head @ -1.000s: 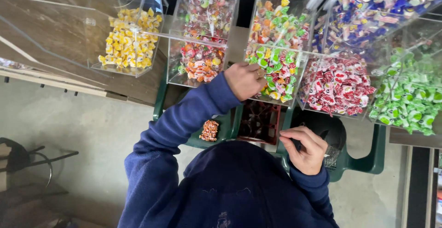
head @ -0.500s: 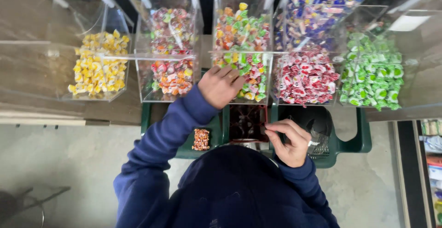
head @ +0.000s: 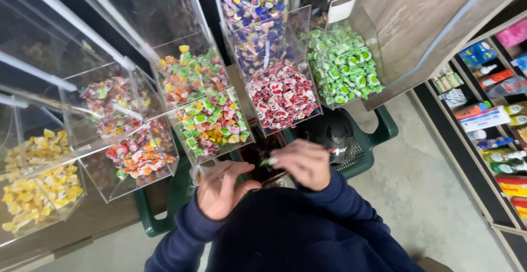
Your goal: Selecting and inspecting various wrapped candies from transparent dispenser bins.
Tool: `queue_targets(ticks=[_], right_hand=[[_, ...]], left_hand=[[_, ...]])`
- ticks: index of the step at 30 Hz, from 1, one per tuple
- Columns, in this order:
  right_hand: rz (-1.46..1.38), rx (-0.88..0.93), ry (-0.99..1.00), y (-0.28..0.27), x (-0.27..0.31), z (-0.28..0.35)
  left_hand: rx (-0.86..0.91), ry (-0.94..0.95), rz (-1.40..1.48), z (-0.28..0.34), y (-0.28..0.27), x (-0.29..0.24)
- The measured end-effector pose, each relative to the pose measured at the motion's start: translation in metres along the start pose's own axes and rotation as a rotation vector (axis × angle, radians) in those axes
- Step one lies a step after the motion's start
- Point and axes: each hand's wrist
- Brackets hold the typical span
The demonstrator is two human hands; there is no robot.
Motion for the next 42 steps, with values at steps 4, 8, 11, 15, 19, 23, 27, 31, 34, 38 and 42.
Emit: queue_targets(ticks=[4, 8, 11, 15, 19, 23, 27, 31, 34, 38, 42], right_hand=[[0.47, -0.424, 0.114, -0.073, -0.052, -0.039], [0.691, -0.361, -0.018, -0.114, -0.11, -0.064], [0.796, -0.234, -0.011, -0.12, -0.135, -0.068], [0.855, -0.117, -0.089, -0.121, -0.141, -0.073], [0.874, 0.039, -0.129, -0.129, -0.143, -0.074], [0.869, 0.125, -0.166, -0.134, -0.149, -0.065], [0.801, 0.083, -0.177, -0.12, -0.09, -0.076], [0.789, 0.037, -0.174, -0.117, -0.063, -0.057], [0.757, 0.018, -0.095, -0.11, -0.038, -0.045], [0.724, 0.033, -0.124, -0.098, -0.014, -0.032], [0.581, 0.047, -0.08, -0.079, 0.004, -0.021]], left_hand=[[-0.02, -0.012, -0.066, 0.004, -0.009, -0.005], [0.003, -0.027, -0.145, 0.017, -0.014, -0.004], [0.006, -0.042, -0.166, 0.025, -0.014, -0.003], [-0.007, -0.058, -0.178, 0.032, -0.019, -0.005], [-0.035, -0.069, -0.238, 0.027, -0.03, -0.005], [-0.06, 0.005, -0.342, 0.018, -0.05, 0.005], [-0.058, 0.046, -0.552, 0.0, -0.062, 0.031], [-0.024, 0.138, -0.737, -0.012, -0.042, 0.074], [0.032, 0.193, -0.805, -0.018, -0.019, 0.102], [0.049, 0.162, -0.992, -0.021, 0.0, 0.126], [0.048, 0.21, -1.036, -0.025, -0.005, 0.123]])
Point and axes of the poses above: each hand's wrist, its own z-axis away from the middle knuckle, its own y-axis out of the palm, x = y × z, and after that the axes turned 11 degrees about -x, right-handed
